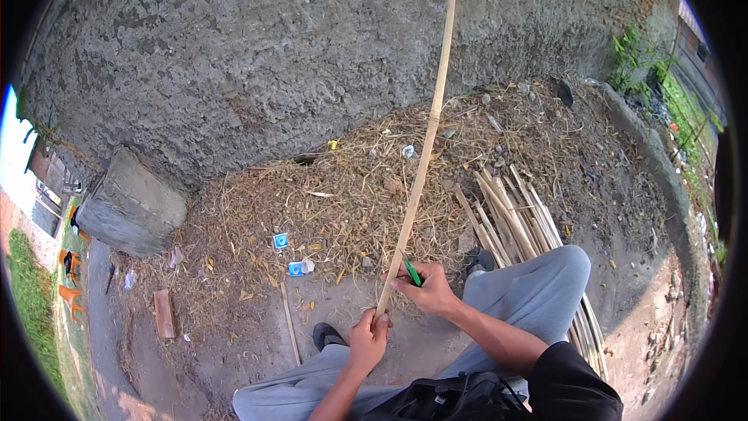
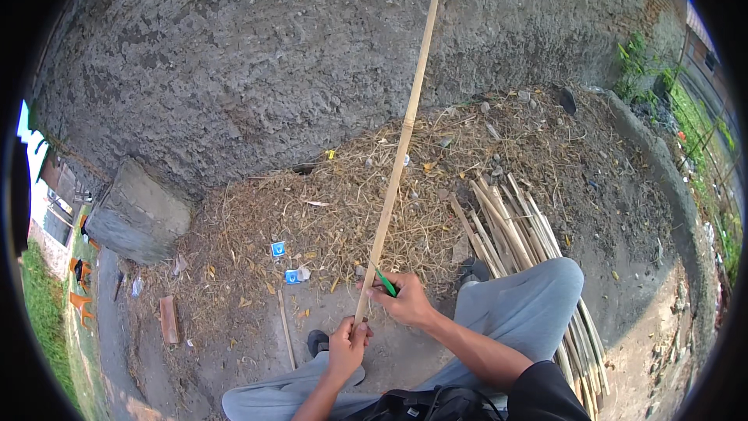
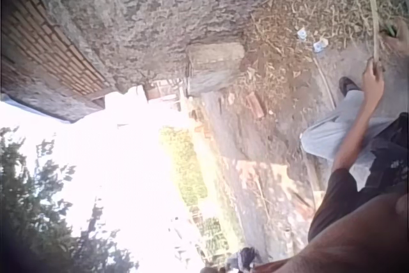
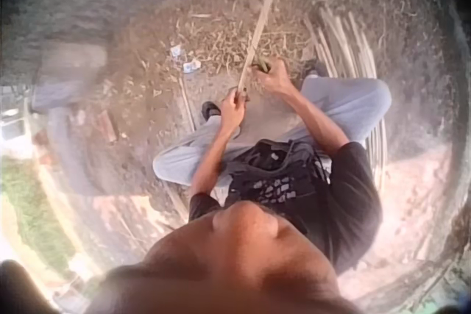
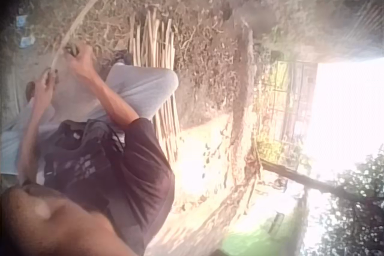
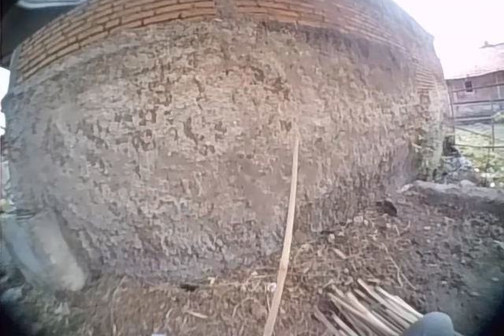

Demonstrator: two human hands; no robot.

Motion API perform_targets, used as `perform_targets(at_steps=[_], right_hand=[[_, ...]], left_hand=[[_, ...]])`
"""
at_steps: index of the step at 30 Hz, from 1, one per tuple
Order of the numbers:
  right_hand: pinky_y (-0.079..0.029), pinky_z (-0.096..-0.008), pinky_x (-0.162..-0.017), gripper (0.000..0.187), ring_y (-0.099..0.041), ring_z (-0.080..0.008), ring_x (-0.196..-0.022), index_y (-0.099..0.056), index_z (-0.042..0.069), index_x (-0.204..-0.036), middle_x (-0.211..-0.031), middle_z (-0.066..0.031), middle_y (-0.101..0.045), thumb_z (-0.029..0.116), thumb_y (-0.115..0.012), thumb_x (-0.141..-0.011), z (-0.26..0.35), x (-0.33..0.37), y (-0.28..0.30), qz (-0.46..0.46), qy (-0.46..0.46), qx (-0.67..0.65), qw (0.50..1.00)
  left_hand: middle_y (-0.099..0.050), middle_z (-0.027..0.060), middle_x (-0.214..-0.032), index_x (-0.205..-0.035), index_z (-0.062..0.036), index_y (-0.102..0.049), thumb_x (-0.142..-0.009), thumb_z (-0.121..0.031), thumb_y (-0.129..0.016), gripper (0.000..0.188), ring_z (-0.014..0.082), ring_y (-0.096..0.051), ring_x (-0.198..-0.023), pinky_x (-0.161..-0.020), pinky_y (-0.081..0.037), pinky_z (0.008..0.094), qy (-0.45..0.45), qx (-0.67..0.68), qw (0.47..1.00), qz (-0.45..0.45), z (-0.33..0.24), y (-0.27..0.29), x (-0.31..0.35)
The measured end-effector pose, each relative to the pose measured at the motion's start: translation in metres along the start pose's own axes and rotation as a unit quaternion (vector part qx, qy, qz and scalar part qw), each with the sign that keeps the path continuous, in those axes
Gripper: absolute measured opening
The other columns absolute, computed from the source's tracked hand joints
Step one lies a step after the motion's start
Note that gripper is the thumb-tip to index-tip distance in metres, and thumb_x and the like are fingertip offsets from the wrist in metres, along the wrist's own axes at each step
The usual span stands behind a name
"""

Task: The person trims and whittles a long bamboo stick using a utility knife, peeling off thin shavings along its length and turning the stick by hand.

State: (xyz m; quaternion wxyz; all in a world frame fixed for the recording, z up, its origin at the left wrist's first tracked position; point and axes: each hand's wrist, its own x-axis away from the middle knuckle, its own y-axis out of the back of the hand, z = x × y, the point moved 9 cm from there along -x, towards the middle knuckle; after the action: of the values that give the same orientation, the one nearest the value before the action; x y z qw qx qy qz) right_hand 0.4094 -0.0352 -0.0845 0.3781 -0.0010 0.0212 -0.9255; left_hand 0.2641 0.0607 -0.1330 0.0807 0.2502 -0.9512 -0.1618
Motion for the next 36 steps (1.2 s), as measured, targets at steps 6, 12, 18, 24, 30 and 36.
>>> perform_targets(at_steps=[6, 12, 18, 24, 30, 36], right_hand=[[-0.039, -0.0226, -0.056, 0.024, -0.042, -0.002, -0.063, -0.072, 0.008, -0.111, -0.068, 0.0057, -0.056, 0.008, -0.067, -0.087, -0.014, 0.0, 0.001, -0.006, 0.023, 0.017, 1.0], [-0.038, -0.0236, -0.052, 0.026, -0.04, -0.0022, -0.059, -0.072, 0.01, -0.112, -0.064, 0.0045, -0.056, 0.009, -0.068, -0.086, -0.011, -0.001, -0.005, -0.013, 0.068, 0.031, 0.997], [-0.042, -0.0246, -0.053, 0.028, -0.046, -0.0029, -0.058, -0.072, 0.011, -0.112, -0.068, -0.001, -0.064, 0.008, -0.069, -0.084, -0.017, 0.002, -0.007, -0.002, 0.054, 0.089, 0.995], [-0.045, -0.0259, -0.054, 0.028, -0.05, -0.0048, -0.06, -0.071, 0.007, -0.111, -0.071, -0.0055, -0.065, 0.01, -0.07, -0.083, 0.004, 0.008, -0.013, 0.008, 0.107, 0.085, 0.991], [-0.044, -0.0245, -0.056, 0.031, -0.051, -0.0044, -0.062, -0.07, 0.001, -0.111, -0.084, -0.0053, -0.071, 0.016, -0.073, -0.084, 0.019, -0.003, 0.005, 0.021, 0.061, 0.069, 0.996], [-0.04, -0.0212, -0.053, 0.046, -0.042, 0.0001, -0.059, -0.054, 0.0, -0.134, -0.106, -0.0048, -0.071, 0.02, -0.065, -0.093, 0.041, -0.02, 0.048, -0.087, 0.07, -0.095, 0.989]], left_hand=[[-0.065, 0.0065, -0.069, -0.096, -0.0014, -0.06, -0.098, -0.02, -0.056, 0.019, 0.0147, -0.062, -0.059, -0.056, -0.048, 0.0307, 0.001, -0.012, 1.0, -0.009, 0.005, -0.004, -0.002], [-0.068, 0.0087, -0.076, -0.1, -0.0015, -0.058, -0.099, -0.02, -0.054, 0.019, 0.0192, -0.066, -0.067, -0.062, -0.051, 0.034, 0.007, -0.025, 1.0, 0.001, 0.017, -0.008, -0.004], [-0.069, 0.0159, -0.084, -0.101, -0.0009, -0.055, -0.099, -0.017, -0.051, 0.017, 0.0357, -0.068, -0.08, -0.07, -0.051, 0.0429, 0.005, -0.095, 0.995, 0.004, 0.014, -0.012, -0.004], [-0.067, 0.0188, -0.083, -0.098, -0.0003, -0.056, -0.097, -0.015, -0.052, 0.015, 0.0407, -0.066, -0.083, -0.069, -0.049, 0.0464, 0.036, -0.12, 0.992, 0.007, 0.025, -0.014, -0.002], [-0.059, 0.0084, -0.067, -0.095, -0.0009, -0.059, -0.098, -0.015, -0.053, 0.015, 0.0172, -0.056, -0.058, -0.054, -0.042, 0.0338, -0.051, -0.043, 0.997, -0.037, -0.001, -0.004, 0.01], [-0.047, -0.006, -0.06, -0.092, 0.0012, -0.064, -0.097, -0.016, -0.057, 0.019, -0.0004, -0.038, -0.054, -0.047, -0.029, 0.021, -0.013, 0.093, 0.995, -0.018, -0.008, 0.018, 0.026]])
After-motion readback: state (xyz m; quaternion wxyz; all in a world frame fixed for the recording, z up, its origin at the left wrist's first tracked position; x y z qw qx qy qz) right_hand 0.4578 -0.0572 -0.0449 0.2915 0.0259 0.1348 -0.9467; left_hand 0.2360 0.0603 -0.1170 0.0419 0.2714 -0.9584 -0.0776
